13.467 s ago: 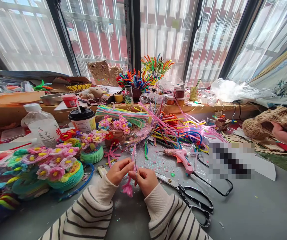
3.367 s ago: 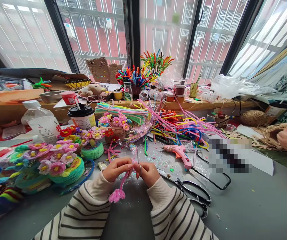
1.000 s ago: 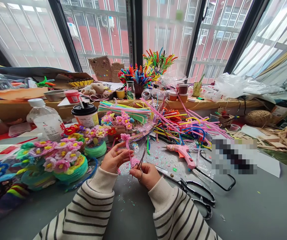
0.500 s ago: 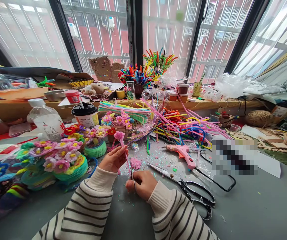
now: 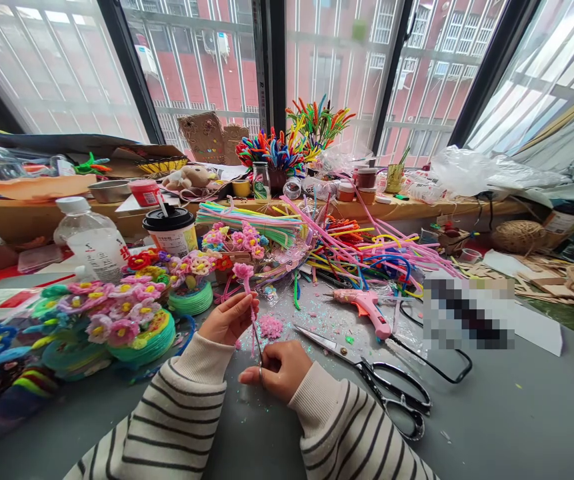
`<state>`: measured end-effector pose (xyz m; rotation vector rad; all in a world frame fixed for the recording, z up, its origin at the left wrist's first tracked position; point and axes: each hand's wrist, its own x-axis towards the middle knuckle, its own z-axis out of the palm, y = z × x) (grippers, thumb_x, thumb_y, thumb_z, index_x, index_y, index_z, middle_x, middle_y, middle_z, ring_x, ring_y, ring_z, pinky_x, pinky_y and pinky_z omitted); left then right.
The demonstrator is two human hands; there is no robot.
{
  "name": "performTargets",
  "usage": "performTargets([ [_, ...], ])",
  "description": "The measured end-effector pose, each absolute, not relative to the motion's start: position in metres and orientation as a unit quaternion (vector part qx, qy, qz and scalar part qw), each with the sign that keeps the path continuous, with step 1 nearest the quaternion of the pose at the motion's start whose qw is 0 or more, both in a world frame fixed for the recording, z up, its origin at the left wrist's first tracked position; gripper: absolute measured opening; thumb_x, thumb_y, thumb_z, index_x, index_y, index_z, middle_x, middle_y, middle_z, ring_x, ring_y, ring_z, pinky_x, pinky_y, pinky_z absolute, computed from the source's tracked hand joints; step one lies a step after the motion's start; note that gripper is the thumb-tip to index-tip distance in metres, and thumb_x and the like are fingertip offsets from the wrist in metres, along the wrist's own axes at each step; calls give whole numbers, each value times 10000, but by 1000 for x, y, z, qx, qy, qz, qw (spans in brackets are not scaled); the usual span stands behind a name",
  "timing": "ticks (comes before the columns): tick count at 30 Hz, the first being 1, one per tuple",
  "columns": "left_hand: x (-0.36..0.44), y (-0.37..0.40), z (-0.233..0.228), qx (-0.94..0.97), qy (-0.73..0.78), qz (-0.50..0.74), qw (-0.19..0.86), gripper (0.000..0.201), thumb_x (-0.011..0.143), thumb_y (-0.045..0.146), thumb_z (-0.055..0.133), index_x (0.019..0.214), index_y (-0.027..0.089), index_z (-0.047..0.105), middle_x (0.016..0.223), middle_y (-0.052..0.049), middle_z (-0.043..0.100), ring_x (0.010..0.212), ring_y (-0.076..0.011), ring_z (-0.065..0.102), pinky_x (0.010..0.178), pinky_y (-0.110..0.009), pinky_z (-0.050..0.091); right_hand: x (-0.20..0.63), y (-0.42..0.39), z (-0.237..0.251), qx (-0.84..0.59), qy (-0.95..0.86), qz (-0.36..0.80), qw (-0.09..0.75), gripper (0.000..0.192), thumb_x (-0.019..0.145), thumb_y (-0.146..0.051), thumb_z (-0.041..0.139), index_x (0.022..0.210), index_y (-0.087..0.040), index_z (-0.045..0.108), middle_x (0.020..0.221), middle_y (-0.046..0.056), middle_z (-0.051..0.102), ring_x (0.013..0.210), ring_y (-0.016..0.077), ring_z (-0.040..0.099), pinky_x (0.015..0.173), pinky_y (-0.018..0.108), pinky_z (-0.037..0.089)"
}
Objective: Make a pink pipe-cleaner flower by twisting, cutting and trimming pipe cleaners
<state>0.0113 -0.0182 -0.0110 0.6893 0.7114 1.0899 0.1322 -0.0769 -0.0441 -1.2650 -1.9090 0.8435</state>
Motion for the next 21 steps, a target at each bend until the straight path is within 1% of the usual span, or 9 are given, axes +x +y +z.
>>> performTargets([
  [3,11,-18,-12,309,320,503,741,147,492,139,656,633,127,617,533,-1,629,510,-74,565,486,-139,436,132,-76,-46,-493,-728,320,352,482,556,-561,483,384,-160,279,367,-73,234,390,46,212,362,183,167],
  [8,11,-16,-12,292,317,521,737,126,518,125,636,643,132,614,558,-4,633,521,-71,564,476,-135,434,132,-74,-48,-504,-705,323,381,470,565,-522,505,368,-172,260,331,-62,298,359,48,228,348,187,185],
  [12,9,-15,-12,277,310,533,737,103,535,120,621,636,139,612,572,-3,631,521,-69,563,477,-136,439,131,-74,-48,-494,-695,329,406,457,602,-476,496,355,-180,251,314,-47,354,333,51,270,340,182,215],
  [15,8,-14,-13,268,304,535,741,94,545,119,613,637,137,613,582,-5,627,531,-74,565,483,-144,444,132,-74,-47,-488,-694,334,411,453,608,-482,487,357,-180,261,314,-42,366,332,54,288,338,179,225],
  [18,8,-14,-14,260,291,542,744,94,539,122,620,632,137,616,579,-5,625,530,-78,565,482,-151,446,132,-74,-47,-487,-697,352,391,463,608,-549,435,375,-169,312,336,-35,377,341,53,290,341,181,218],
  [21,8,-14,-15,269,278,531,754,92,533,137,629,625,136,617,572,-3,621,535,-75,561,486,-150,441,133,-75,-47,-476,-722,345,365,532,613,-636,311,419,-148,394,373,-32,361,369,57,290,363,189,213],
])
